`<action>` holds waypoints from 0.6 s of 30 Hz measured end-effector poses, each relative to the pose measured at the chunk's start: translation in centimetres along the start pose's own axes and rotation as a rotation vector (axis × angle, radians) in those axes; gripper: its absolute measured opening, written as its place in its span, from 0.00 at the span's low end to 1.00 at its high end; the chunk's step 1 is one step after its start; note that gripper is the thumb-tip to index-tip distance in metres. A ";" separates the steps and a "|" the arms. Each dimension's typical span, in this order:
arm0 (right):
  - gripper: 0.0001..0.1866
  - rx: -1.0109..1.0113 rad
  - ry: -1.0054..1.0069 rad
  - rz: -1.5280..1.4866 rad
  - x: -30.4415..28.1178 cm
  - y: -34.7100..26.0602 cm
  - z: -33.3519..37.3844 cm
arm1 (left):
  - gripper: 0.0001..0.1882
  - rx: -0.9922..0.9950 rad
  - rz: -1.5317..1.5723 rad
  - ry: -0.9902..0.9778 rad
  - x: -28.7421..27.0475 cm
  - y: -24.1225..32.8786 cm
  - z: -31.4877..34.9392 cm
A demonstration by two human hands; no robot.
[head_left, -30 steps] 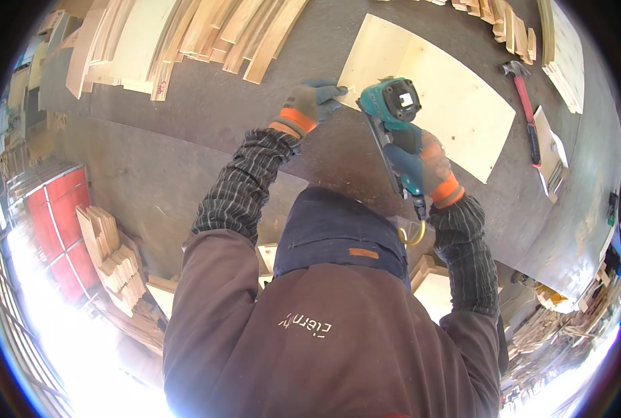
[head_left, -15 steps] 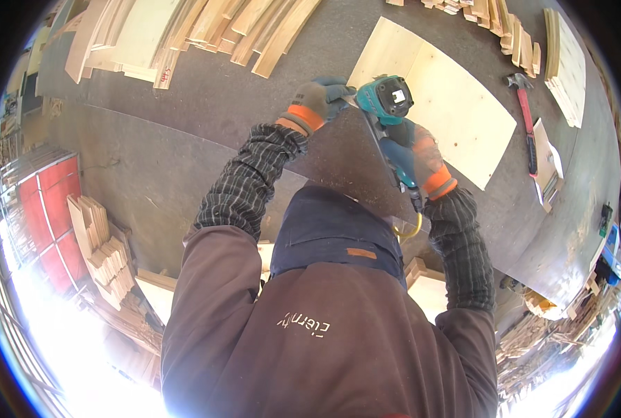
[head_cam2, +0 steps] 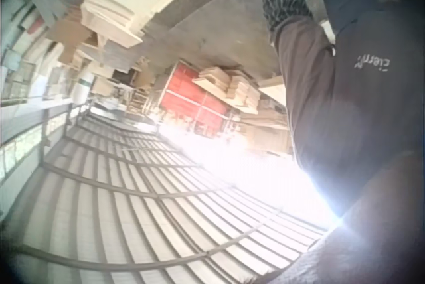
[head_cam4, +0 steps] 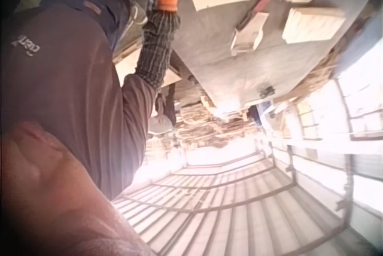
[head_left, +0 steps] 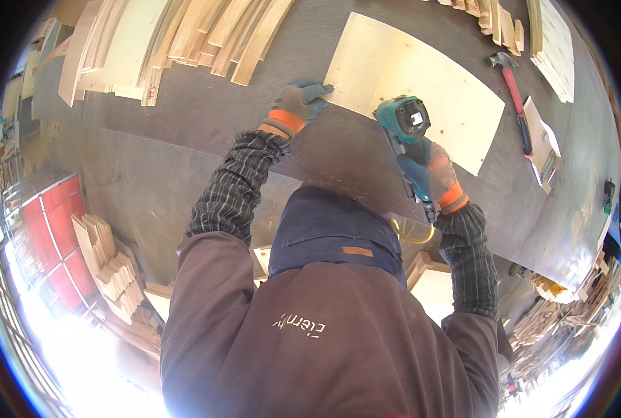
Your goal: Assembling a small wooden box using a nail gun and hammer to attach thin strips to a plywood base.
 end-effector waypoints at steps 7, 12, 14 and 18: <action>0.16 0.023 0.011 -0.028 -2.2 2.5 2.9 | 0.16 -0.039 0.056 -0.038 0.8 -1.4 -0.2; 0.15 0.036 0.124 -0.041 -5.0 2.7 5.9 | 0.17 -0.106 0.070 -0.051 0.7 -0.2 0.0; 0.14 0.050 0.120 0.005 -6.0 3.7 6.8 | 0.17 -0.040 0.041 -0.013 0.4 0.1 0.0; 0.12 0.090 0.153 -0.060 -7.1 5.4 8.0 | 0.18 0.010 0.064 -0.011 0.4 0.2 0.0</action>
Point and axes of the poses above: each hand's wrist, its own z-axis away from the middle knuckle, its own x-axis out of the palm, y = z × x, the point moved 9 cm from there along -z, towards the middle knuckle, and after that the axes turned 15 degrees about -x, right-handed, at the moved point
